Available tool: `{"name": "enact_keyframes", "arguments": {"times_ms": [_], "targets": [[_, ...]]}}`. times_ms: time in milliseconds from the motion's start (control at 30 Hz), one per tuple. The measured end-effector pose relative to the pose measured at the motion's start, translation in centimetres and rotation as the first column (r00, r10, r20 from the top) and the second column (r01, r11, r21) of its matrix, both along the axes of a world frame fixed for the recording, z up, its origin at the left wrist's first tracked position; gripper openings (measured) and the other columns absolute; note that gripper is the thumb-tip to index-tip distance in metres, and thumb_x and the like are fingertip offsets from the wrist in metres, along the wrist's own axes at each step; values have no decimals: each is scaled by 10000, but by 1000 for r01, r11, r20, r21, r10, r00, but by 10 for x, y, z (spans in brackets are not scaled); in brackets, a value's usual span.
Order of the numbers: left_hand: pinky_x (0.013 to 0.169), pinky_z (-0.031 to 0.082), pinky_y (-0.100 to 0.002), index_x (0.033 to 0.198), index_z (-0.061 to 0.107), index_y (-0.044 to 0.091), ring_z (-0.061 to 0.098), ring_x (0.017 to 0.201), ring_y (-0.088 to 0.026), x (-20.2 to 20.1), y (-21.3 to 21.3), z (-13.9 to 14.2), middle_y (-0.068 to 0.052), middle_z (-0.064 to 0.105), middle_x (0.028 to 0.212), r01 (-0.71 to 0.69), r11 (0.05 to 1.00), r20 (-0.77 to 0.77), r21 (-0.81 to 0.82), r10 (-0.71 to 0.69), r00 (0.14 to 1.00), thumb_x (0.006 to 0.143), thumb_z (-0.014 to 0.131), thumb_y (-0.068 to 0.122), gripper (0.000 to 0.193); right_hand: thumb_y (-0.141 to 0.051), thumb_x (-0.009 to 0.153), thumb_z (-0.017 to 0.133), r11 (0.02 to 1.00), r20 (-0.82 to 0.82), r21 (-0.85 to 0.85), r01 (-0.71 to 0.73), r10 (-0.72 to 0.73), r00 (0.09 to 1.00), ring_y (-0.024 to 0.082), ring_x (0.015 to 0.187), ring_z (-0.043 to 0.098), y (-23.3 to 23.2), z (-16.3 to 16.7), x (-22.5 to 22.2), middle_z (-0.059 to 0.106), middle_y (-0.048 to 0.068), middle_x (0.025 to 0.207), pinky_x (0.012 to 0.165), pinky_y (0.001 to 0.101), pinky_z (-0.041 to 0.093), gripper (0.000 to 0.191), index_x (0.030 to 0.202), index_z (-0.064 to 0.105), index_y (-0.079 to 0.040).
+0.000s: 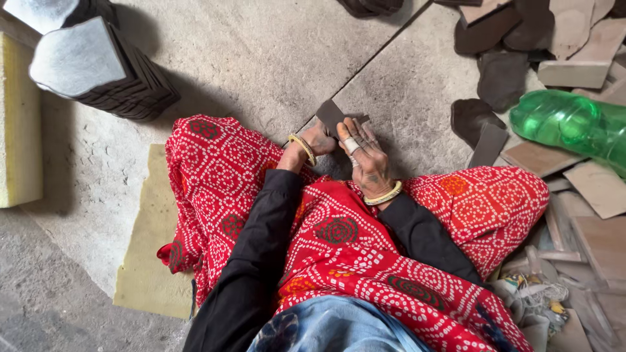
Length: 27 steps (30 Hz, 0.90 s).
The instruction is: The person sits on the floor and sands the edges of dark brown shoe sole pieces using a sanding block. They handle the pieces one at a time, rubbing the edges against the block and stacking the finished pieces into a pile.
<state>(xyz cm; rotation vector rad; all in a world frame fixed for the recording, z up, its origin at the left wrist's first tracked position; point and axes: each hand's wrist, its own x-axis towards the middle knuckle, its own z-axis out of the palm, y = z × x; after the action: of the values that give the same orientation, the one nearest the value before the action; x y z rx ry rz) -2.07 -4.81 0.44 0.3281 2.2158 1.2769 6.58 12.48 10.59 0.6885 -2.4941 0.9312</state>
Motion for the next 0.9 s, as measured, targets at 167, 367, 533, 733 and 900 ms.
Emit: {"name": "enact_keyframes", "arguments": {"times_ms": [167, 367, 533, 733, 900], "targets": [[955, 509, -391, 1252, 608, -34, 638, 1108, -251, 0, 1, 6, -135, 712, 1188, 107, 881, -64, 462, -87, 994, 756, 623, -29, 496, 151, 909, 489, 984, 62, 154, 85, -96, 993, 363, 1390, 563, 15, -11, -11, 609, 171, 1488, 1189, 505, 445, 610, 1480, 574, -49], [935, 547, -375, 1255, 635, -23, 659, 1070, -264, 2, 1, 10, -150, 719, 1158, 66, 986, -159, 152, -41, 986, 835, 620, 24, 423, 93, 964, 507, 995, 21, 82, 56, -58, 998, 360, 1129, 686, 2, -36, 2, 650, 248, 1372, 1048, 447, 515, 403, 1336, 633, 3], [1042, 500, -372, 1305, 574, -30, 652, 1164, -240, 7, -1, 4, -124, 698, 1242, 114, 808, -70, 578, -90, 993, 781, 642, 25, 532, 120, 964, 505, 979, 176, 91, 182, -196, 965, 328, 931, 749, 10, -33, -7, 668, 274, 1276, 955, 402, 573, 391, 1316, 642, 22], [941, 517, -364, 1284, 635, -38, 627, 1071, -253, 5, 3, -22, -173, 696, 1163, 187, 970, -235, 157, -147, 961, 891, 668, 2, 397, 123, 916, 525, 996, -33, 71, 47, -45, 998, 412, 1171, 709, -3, -9, 5, 671, 248, 1323, 1155, 445, 475, 611, 1512, 483, -2], [1156, 387, -294, 1519, 466, 29, 517, 1365, -133, 4, -5, 3, -58, 569, 1481, 93, 774, 9, 626, -127, 992, 917, 646, 23, 628, 124, 827, 497, 946, -5, 182, 270, -274, 962, 434, 1166, 694, 29, 1, -13, 755, 204, 1263, 992, 409, 542, 717, 1505, 562, -100]]}}
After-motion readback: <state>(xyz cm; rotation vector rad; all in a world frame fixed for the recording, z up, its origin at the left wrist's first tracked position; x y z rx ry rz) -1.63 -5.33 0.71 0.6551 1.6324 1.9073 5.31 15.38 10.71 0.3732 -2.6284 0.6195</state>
